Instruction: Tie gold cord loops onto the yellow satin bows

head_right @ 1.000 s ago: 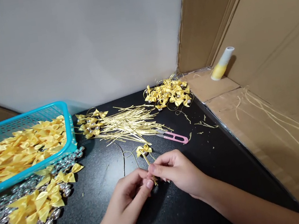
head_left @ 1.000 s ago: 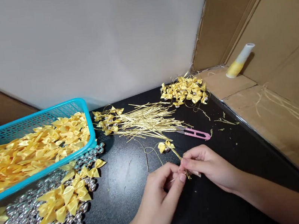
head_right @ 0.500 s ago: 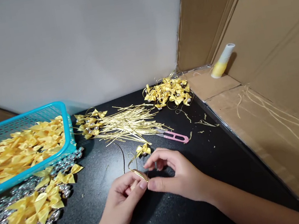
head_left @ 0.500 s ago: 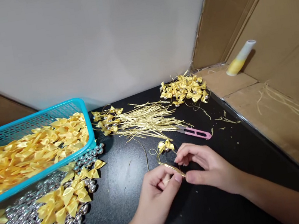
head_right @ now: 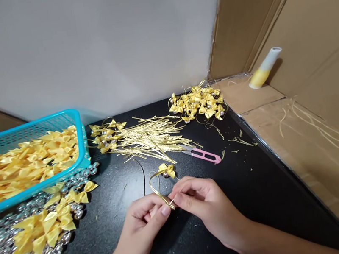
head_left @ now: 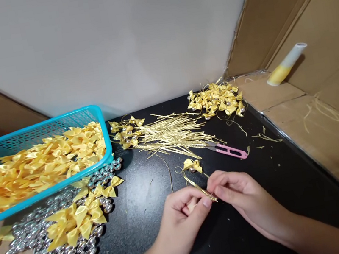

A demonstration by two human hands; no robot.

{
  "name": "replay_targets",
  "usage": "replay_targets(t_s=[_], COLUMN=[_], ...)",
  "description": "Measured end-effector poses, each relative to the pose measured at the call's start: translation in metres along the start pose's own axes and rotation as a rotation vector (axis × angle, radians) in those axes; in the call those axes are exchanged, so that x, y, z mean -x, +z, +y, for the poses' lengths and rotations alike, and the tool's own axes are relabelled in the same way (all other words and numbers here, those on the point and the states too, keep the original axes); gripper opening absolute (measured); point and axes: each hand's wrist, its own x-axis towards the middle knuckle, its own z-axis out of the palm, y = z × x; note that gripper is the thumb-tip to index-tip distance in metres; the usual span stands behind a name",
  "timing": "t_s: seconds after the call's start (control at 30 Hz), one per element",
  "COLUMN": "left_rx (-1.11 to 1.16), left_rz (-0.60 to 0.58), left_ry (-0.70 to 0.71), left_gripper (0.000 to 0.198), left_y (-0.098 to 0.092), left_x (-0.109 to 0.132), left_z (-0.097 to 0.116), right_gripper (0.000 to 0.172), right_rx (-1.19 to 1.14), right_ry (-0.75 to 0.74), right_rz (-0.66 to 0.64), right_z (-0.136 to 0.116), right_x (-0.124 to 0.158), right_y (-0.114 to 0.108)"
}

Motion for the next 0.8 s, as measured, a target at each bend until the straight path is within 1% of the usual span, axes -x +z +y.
replay_targets(t_s=[0.17, 0.4, 0.67, 0.8], left_rx=[-0.033, -0.024, -0.07, -0.074], left_rz=[-0.021, -0.021, -0.019, -0.002], left_ry=[0.01, 0.012, 0.031, 0.029], left_gripper=[0.032, 0.028, 0.026, 0.024], left_y=[0.001, 0.0, 0.0, 0.002], left_x=[0.002, 0.002, 0.001, 0.001], left_z=[0.002, 0.001, 0.0, 0.002], right_gripper=[0.012, 0.013, 0.015, 0.016], right_rx=[0.241, 0.493, 0.6, 0.635], right_ry=[-0.163, -0.331, -0.47, -0.492], right_rz=[0.022, -0.013, -0.055, -0.066], right_z=[-0.006, -0.014, -0.015, -0.016], right_x=[0.001, 0.002, 0.004, 0.005], right_y=[-0.001, -0.003, -0.004, -0.004])
